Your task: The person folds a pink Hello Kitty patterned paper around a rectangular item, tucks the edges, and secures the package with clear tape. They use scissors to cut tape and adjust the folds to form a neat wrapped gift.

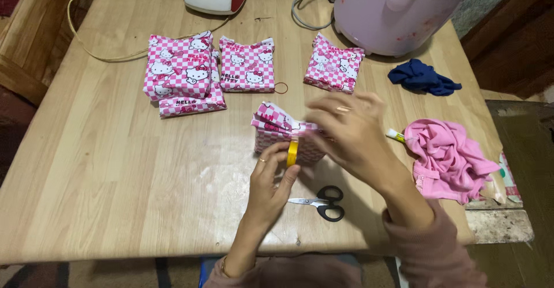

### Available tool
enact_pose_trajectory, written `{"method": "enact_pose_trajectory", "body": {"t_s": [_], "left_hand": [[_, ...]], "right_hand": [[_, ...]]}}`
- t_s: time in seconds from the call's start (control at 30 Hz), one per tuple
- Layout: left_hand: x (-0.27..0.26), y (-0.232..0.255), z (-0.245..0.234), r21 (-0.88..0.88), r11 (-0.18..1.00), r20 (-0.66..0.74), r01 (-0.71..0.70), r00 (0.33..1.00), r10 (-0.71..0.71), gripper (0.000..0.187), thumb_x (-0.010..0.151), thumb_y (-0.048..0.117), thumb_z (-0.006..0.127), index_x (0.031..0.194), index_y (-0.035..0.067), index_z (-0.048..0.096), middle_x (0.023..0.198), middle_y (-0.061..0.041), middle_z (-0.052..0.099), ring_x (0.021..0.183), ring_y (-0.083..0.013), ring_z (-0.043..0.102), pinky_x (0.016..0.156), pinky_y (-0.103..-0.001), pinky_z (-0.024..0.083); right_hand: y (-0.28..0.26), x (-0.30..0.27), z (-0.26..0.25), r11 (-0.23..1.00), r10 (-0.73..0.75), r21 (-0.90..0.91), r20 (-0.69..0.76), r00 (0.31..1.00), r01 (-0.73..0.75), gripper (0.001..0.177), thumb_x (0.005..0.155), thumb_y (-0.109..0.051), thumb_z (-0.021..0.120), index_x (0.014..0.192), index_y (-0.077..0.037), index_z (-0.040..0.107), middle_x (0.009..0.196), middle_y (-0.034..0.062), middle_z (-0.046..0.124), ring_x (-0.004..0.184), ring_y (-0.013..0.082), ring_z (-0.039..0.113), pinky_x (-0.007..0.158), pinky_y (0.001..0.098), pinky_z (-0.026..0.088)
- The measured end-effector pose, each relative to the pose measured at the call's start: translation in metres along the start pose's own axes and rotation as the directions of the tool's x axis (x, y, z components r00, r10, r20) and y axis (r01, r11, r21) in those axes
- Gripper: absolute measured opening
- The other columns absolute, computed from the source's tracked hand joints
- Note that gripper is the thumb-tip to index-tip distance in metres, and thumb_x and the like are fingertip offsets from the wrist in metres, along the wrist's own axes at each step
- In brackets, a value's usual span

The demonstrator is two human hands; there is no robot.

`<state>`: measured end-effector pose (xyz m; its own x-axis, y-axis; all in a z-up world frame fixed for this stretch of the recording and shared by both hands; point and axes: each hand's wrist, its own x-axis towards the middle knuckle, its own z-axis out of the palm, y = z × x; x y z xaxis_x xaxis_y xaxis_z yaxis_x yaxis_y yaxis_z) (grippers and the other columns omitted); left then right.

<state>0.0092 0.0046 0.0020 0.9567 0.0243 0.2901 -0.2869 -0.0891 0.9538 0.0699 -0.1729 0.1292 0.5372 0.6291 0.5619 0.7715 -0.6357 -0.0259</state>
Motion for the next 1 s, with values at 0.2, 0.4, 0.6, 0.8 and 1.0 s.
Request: {"method": "enact_pose_trajectory", "body": {"t_s": [0.2, 0.4, 0.6, 0.8, 1.0], "left_hand": [[-0.004, 0.006, -0.005, -0.017, 1.000, -0.030, -0.012, 0.999, 0.011, 0.029, 0.102, 0.030, 0.063, 0.114, 0.004, 0.070, 0.135, -0.011, 0.060, 0.105, -0.0166, 0.066, 0.070, -0.025, 0.059], [-0.003, 0.003, -0.001, -0.394, 0.915, -0.067, 0.089, 0.990, -0.125, 0.027, 0.101, 0.029, 0.067, 0.101, 0.002, 0.069, 0.111, -0.008, 0.062, 0.086, -0.0060, 0.056, 0.063, -0.019, 0.046], [0.001, -0.004, -0.002, -0.651, 0.689, 0.076, 0.318, 0.931, -0.358, 0.020, 0.094, 0.018, 0.073, 0.107, 0.005, 0.068, 0.084, -0.002, 0.059, 0.055, -0.0009, 0.044, 0.043, -0.017, 0.035], [0.006, -0.006, -0.002, -0.614, 0.739, 0.044, 0.277, 0.947, -0.318, 0.017, 0.087, 0.017, 0.075, 0.086, 0.004, 0.063, 0.124, -0.011, 0.064, 0.061, -0.0017, 0.052, 0.043, -0.018, 0.046], [0.003, -0.009, -0.005, -0.585, 0.760, 0.059, 0.283, 0.950, -0.308, 0.017, 0.087, 0.015, 0.075, 0.083, 0.004, 0.063, 0.128, -0.015, 0.063, 0.063, -0.0027, 0.051, 0.047, -0.018, 0.045]], "right_hand": [[-0.009, -0.099, 0.004, 0.731, 0.385, 0.266, 0.600, 0.701, -0.629, 0.018, 0.088, -0.014, 0.069, 0.105, -0.009, 0.071, 0.100, 0.0078, 0.072, 0.100, 0.0285, 0.070, 0.089, 0.0371, 0.053], [-0.030, -0.159, 0.036, 0.738, 0.334, 0.370, 0.527, 0.782, -0.565, 0.026, 0.087, -0.013, 0.071, 0.110, -0.004, 0.065, 0.118, 0.0143, 0.063, 0.111, 0.0350, 0.060, 0.091, 0.0437, 0.050], [-0.032, -0.156, 0.047, 0.799, 0.390, 0.181, 0.569, 0.724, -0.573, 0.028, 0.083, -0.007, 0.069, 0.110, -0.008, 0.061, 0.098, 0.0130, 0.066, 0.098, 0.0356, 0.064, 0.087, 0.0442, 0.051], [0.015, -0.135, 0.012, 0.497, 0.334, 0.462, 0.680, 0.653, -0.735, 0.031, 0.081, -0.009, 0.074, 0.109, -0.006, 0.060, 0.091, 0.0095, 0.077, 0.082, 0.0195, 0.074, 0.076, 0.0372, 0.060], [0.036, -0.107, 0.001, 0.579, 0.206, 0.565, 0.596, 0.776, -0.588, 0.050, 0.069, -0.019, 0.091, 0.108, -0.005, 0.062, 0.081, 0.0058, 0.072, 0.073, 0.0153, 0.068, 0.068, 0.0321, 0.055]]}}
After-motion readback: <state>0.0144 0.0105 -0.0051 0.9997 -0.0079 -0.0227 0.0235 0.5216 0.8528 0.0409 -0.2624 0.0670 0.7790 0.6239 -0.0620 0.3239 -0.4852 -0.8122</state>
